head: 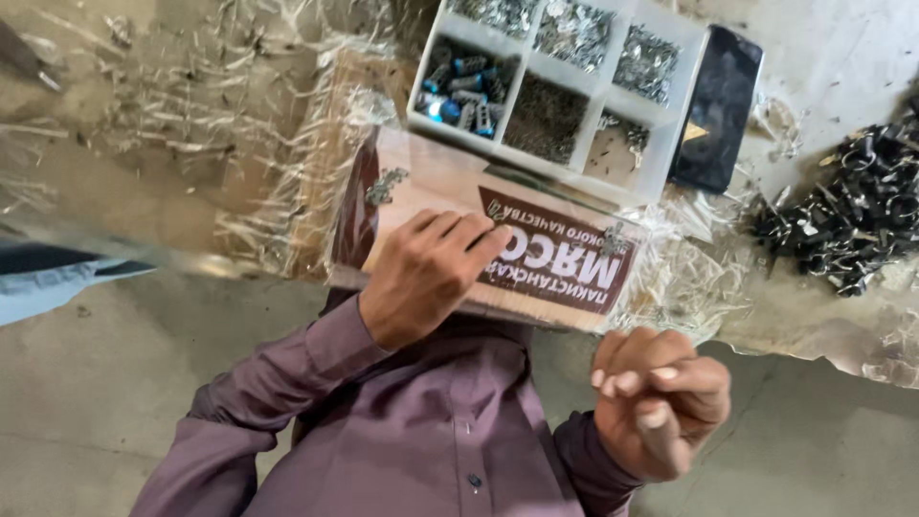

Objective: The person sits at a workbench assembling small metal chain link components by hand, fitting parts together one at a time and placing the finished assemblies into a compartment of a plastic organizer box. Large piles of unassembled metal parts sit on the table around the work area.

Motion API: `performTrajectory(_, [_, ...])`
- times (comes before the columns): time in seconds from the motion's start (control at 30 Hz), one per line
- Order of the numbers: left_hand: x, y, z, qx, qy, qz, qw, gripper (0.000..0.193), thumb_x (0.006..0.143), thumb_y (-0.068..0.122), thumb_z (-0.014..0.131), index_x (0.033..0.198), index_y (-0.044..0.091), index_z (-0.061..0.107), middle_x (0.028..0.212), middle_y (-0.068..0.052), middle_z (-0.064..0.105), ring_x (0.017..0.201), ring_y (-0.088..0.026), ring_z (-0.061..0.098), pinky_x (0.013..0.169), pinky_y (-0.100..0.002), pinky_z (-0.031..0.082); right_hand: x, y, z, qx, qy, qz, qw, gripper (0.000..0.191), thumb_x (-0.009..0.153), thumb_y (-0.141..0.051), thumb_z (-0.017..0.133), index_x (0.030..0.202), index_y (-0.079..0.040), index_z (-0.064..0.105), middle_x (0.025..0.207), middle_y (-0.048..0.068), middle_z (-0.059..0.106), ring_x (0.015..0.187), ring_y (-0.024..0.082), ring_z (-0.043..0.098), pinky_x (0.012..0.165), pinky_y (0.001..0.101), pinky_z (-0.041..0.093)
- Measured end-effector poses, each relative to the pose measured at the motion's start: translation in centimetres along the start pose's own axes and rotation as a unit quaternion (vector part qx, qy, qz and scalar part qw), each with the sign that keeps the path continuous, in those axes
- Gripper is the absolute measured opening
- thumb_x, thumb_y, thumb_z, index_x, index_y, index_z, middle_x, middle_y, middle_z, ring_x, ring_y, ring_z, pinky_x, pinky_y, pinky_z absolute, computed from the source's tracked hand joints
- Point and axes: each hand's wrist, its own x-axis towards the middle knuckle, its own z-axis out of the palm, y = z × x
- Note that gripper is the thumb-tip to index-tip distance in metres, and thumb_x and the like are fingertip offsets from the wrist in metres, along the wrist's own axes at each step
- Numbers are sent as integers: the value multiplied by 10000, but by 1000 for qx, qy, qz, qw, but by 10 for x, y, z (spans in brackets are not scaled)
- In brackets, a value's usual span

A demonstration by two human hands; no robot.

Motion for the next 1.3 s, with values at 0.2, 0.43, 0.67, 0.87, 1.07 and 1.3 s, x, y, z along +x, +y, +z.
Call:
performTrajectory(0.2, [0,-6,-18,-16,61,-55,996,346,935,19,695,1279,35,671,1183,-97,719,1033,-234,706,935,-367,576,5,7,-6,-26,27,8,999,215,991,-71,684,1195,-6,673,853,119,659,694,160,593,619,317,508])
performTrajectory(0.43, [3,-16,-8,-53,69,-102,991,310,966,87,741,1267,77,667,1114,-67,739,991,-209,719,916,-339,584,27,8,-12,-26,13,-5,1000,196,990,-89,684,1170,-11,688,859,117,653,689,156,604,608,310,511])
performTrajectory(0.67, [11,-21,7,-65,72,-111,989,338,975,143,785,1282,69,665,1081,-55,732,922,-177,711,853,-315,589,47,9,-7,-59,-8,-13,998,189,948,-125,695,1108,-25,689,855,102,669,705,159,613,573,300,524])
performTrajectory(0.87, [21,-13,-28,-44,64,-165,983,252,998,85,779,1241,109,715,1158,-23,706,1005,-222,703,876,-347,557,69,-17,0,-129,-82,-9,988,218,915,-112,765,983,-68,563,835,64,689,696,160,670,649,361,565])
performTrajectory(1.07, [32,-10,-10,-8,-48,-69,996,254,916,126,811,1161,87,755,1158,-37,696,1076,-233,617,943,-411,495,94,-31,15,-14,-273,80,959,227,1019,-95,544,841,30,609,761,184,754,629,281,791,584,425,669])
performTrajectory(1.3, [41,-28,-28,48,34,-75,995,216,995,117,824,1199,75,763,1187,-71,695,1028,-222,597,925,-367,506,91,-8,7,256,-234,-26,938,207,1035,-153,483,883,-89,607,707,73,609,575,253,693,550,452,602])
